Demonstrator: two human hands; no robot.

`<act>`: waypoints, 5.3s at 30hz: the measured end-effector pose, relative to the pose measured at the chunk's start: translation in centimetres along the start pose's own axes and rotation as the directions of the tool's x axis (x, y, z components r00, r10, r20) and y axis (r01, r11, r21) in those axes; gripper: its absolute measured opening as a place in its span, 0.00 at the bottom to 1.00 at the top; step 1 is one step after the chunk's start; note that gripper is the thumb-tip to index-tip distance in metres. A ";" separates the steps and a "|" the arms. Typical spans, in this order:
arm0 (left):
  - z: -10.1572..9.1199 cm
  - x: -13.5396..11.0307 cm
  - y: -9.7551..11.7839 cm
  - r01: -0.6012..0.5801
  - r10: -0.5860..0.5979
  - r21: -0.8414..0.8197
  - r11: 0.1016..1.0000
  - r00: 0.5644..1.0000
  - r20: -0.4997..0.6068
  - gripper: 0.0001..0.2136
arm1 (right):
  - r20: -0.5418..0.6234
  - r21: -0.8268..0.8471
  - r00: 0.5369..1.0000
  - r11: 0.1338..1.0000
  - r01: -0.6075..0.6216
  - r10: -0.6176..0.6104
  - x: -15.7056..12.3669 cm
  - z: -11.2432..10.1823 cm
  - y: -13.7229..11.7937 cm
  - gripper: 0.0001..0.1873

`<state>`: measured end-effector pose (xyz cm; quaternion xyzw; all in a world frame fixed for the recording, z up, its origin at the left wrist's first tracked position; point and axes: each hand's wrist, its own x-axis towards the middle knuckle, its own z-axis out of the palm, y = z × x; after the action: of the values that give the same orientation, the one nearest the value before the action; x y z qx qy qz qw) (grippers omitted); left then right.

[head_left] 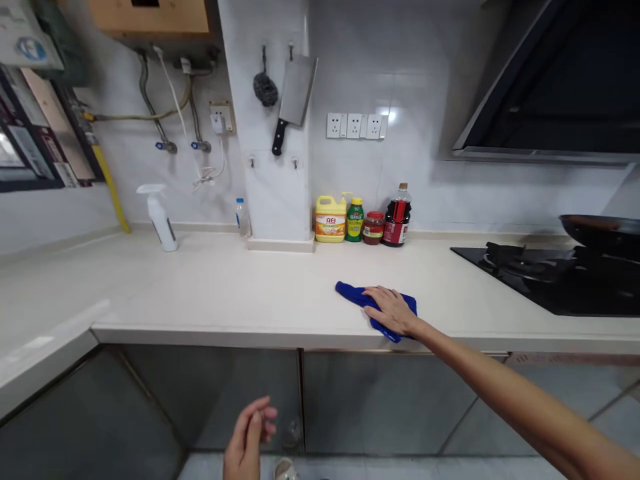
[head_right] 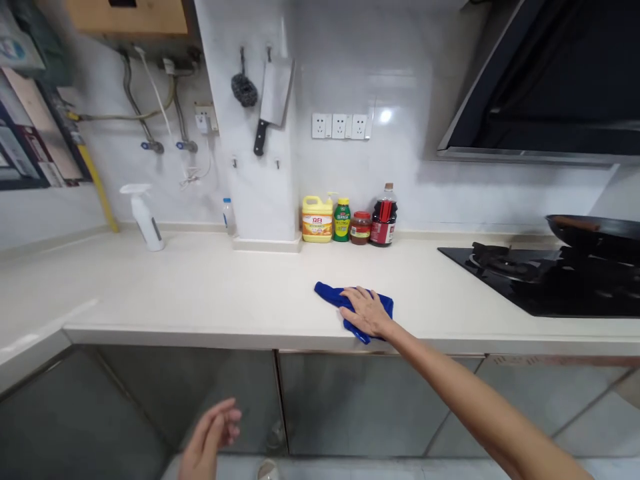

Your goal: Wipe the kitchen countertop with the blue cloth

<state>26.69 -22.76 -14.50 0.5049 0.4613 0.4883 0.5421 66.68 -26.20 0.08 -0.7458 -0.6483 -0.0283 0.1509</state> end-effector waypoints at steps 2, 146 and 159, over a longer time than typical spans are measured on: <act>2.4 3.0 6.3 -0.271 0.274 0.162 0.949 0.962 0.000 0.27 | 0.003 0.042 1.000 0.999 0.022 -0.022 0.4 0.0 0.1 0.28; 11.2 14.0 16.0 0.093 0.208 0.888 0.451 0.956 -0.206 0.17 | -0.209 0.814 0.977 0.548 0.194 -0.036 8.3 -6.0 8.5 0.33; 11.6 13.1 16.8 0.094 0.179 0.909 0.406 0.967 -0.180 0.18 | 0.079 -0.099 0.961 0.961 -0.257 0.265 10.6 0.1 9.7 0.44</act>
<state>38.46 -10.58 2.93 0.6641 0.7034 0.2310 0.1040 77.81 -17.08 0.68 -0.8313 -0.5484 -0.0024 0.0904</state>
